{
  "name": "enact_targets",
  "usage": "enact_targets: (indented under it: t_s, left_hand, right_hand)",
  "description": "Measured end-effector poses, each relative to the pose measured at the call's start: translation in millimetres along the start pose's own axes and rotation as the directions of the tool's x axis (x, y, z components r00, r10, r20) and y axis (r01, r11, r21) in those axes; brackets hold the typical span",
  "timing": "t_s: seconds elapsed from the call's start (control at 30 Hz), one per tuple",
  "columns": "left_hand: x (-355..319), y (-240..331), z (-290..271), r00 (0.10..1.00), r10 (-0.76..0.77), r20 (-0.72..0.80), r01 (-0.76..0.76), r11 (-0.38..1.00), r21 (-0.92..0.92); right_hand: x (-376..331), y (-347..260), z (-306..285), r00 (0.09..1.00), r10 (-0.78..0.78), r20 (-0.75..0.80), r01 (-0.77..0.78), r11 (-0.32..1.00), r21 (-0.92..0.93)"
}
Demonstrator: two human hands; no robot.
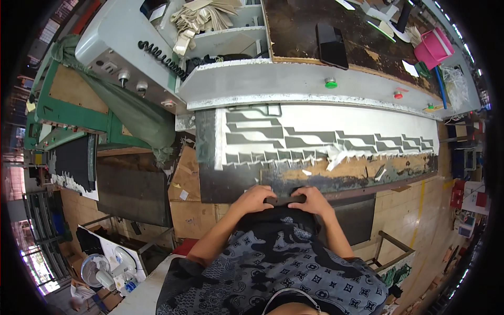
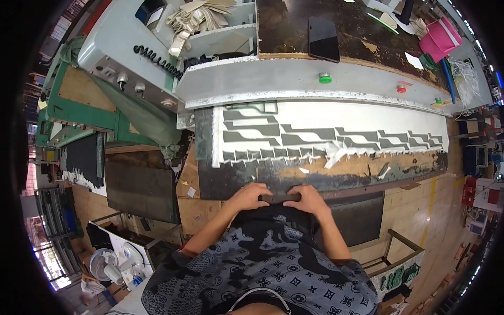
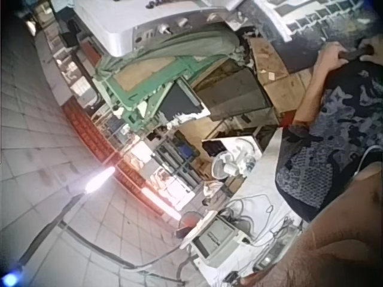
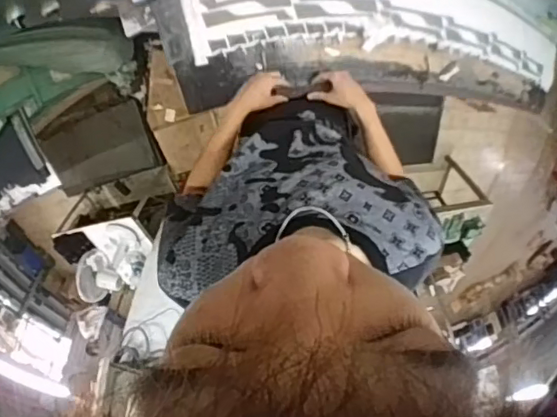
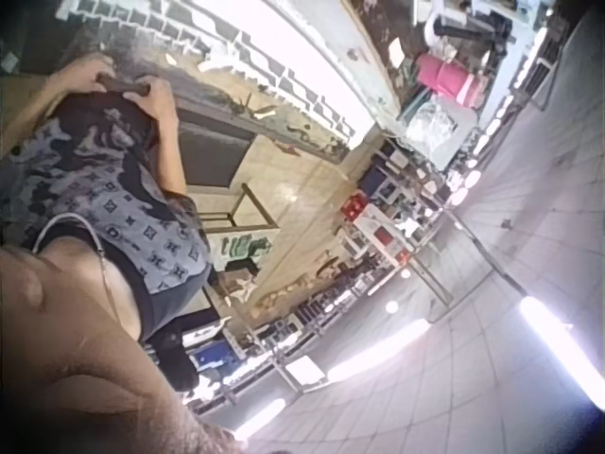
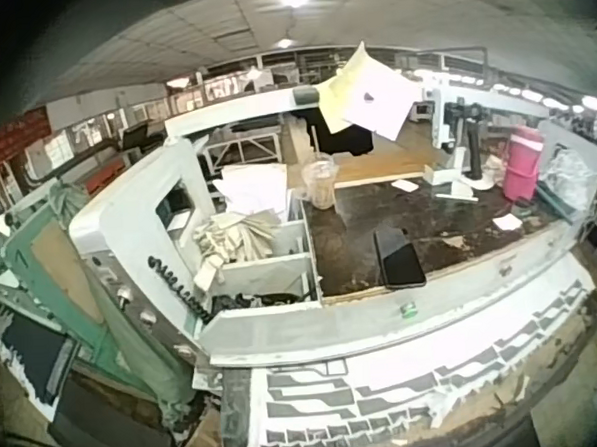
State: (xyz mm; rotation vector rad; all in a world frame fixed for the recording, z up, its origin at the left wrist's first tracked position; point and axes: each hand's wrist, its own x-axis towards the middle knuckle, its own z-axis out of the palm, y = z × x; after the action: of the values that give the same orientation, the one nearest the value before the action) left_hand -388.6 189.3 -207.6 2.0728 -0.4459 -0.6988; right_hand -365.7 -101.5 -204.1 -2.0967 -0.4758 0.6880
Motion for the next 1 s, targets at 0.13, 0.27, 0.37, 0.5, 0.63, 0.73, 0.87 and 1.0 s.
enact_targets:
  t_s: [0.13, 0.27, 0.37, 0.5, 0.63, 0.73, 0.87, 1.0]
  left_hand:
    - [84, -19, -55, 0.776, 0.231, -0.587, -0.088, 0.961, 0.262]
    - [184, -26, -122, 0.799, 0.199, -0.568, 0.127, 0.867, 0.482]
    - [214, -47, -128, 0.915, 0.087, -0.394, 0.127, 0.865, 0.485]
    - [214, -55, -111, 0.901, 0.138, -0.411, 0.069, 0.89, 0.45]
    - [214, -54, -104, 0.89, 0.155, -0.429, 0.066, 0.886, 0.458]
    - [212, -55, -119, 0.92, 0.179, -0.348, 0.01, 0.878, 0.479]
    - [182, -77, -168, 0.937, 0.107, -0.334, 0.059, 0.891, 0.451]
    - [165, -116, -163, 0.858, 0.222, -0.464, -0.015, 0.912, 0.409]
  right_hand:
    - [78, 0, -42, 0.962, 0.104, -0.251, -0.094, 0.994, 0.054]
    - [181, 34, -51, 0.799, -0.211, -0.563, 0.145, 0.976, -0.16]
    - [209, 48, -42, 0.819, -0.235, -0.524, 0.064, 0.944, -0.323]
    - [209, 57, -27, 0.793, -0.208, -0.573, -0.008, 0.936, -0.352]
    - [209, 54, -36, 0.828, -0.184, -0.53, 0.026, 0.956, -0.291]
    - [233, 39, -58, 0.886, -0.259, -0.384, 0.145, 0.943, -0.3]
    - [262, 26, -84, 0.951, -0.301, -0.075, 0.242, 0.87, -0.43]
    - [269, 34, -80, 0.924, -0.38, -0.049, 0.327, 0.848, -0.417]
